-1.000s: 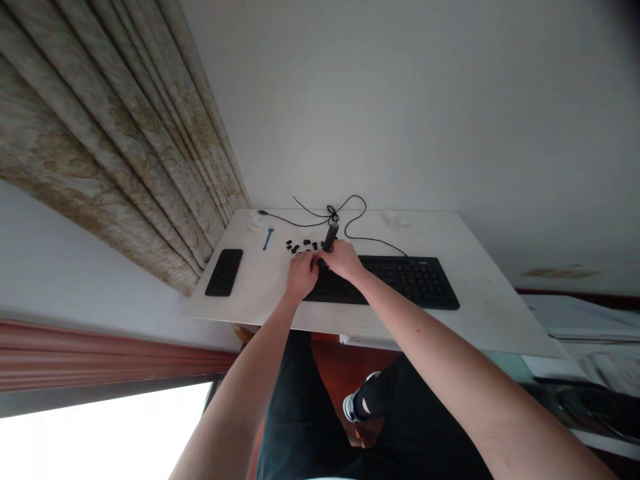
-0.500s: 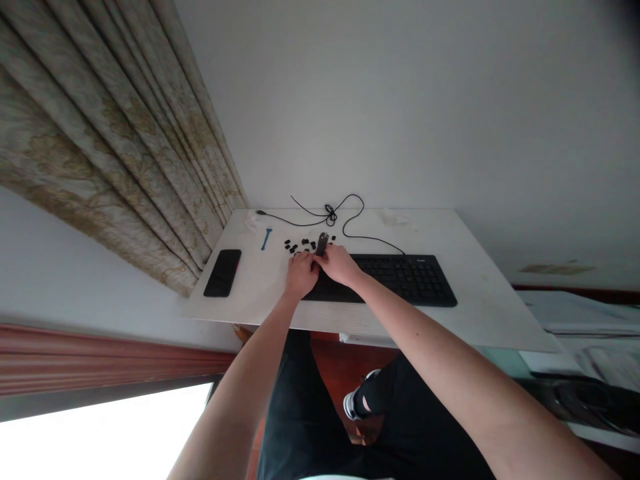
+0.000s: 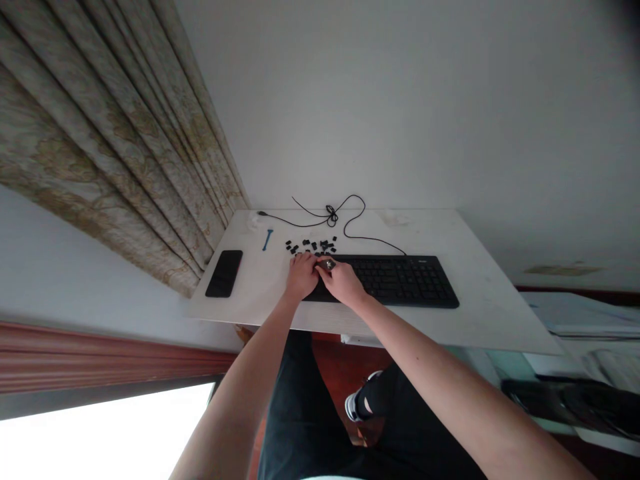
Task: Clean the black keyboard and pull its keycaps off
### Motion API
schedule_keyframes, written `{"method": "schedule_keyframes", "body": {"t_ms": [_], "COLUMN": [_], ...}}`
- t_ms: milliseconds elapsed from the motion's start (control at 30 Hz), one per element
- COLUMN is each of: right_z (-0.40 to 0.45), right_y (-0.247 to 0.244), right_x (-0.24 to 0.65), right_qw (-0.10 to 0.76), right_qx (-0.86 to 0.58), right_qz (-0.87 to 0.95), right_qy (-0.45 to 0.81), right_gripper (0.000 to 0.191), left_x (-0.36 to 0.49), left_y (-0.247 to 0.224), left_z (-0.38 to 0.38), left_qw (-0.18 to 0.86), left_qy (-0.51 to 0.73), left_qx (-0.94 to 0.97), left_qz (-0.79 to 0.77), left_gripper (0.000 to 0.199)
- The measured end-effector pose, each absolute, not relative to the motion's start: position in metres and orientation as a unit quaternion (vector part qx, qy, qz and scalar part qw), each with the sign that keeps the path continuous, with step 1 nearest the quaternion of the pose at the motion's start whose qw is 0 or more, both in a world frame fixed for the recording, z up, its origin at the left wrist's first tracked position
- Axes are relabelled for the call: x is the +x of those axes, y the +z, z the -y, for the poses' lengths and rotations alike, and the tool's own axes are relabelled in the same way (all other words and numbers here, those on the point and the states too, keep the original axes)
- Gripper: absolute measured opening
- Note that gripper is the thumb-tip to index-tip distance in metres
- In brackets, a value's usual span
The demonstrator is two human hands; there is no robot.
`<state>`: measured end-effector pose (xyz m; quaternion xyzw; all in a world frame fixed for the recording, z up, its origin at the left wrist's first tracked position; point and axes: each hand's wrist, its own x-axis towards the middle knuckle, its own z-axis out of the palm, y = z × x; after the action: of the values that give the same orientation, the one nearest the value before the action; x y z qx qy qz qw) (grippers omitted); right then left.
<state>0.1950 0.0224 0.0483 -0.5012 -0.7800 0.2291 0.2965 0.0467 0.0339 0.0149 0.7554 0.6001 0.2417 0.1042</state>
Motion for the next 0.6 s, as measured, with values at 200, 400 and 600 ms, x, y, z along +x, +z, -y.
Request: {"method": "schedule_keyframes", "body": {"t_ms": [200,400,600], "right_z": [-0.023,-0.05,-0.059], "right_y": [0.055,0.056,0.018], "right_x": [0.214,0.327,0.452], "right_qw": [0.397,0.482,0.598], "right_qx": [-0.51,-0.655,-0.716], "right_qz": [0.714,0.569,0.302], "right_qy": [0.27,0.125,0.198], "right_gripper": [0.022,0.029,0.016], "left_x": [0.047,0.046,0.046], "left_y": [0.015,0.013,0.009], "left_z": [-0.035,-0.036,-0.038], "left_qw": [0.12,0.123,0.129], "left_qy": [0.279,0.319,0.343], "left_qx": [0.74,0.729,0.717], "left_qz": [-0.601,-0.592,-0.593], "left_gripper": [0.019,0.021,0.026]}}
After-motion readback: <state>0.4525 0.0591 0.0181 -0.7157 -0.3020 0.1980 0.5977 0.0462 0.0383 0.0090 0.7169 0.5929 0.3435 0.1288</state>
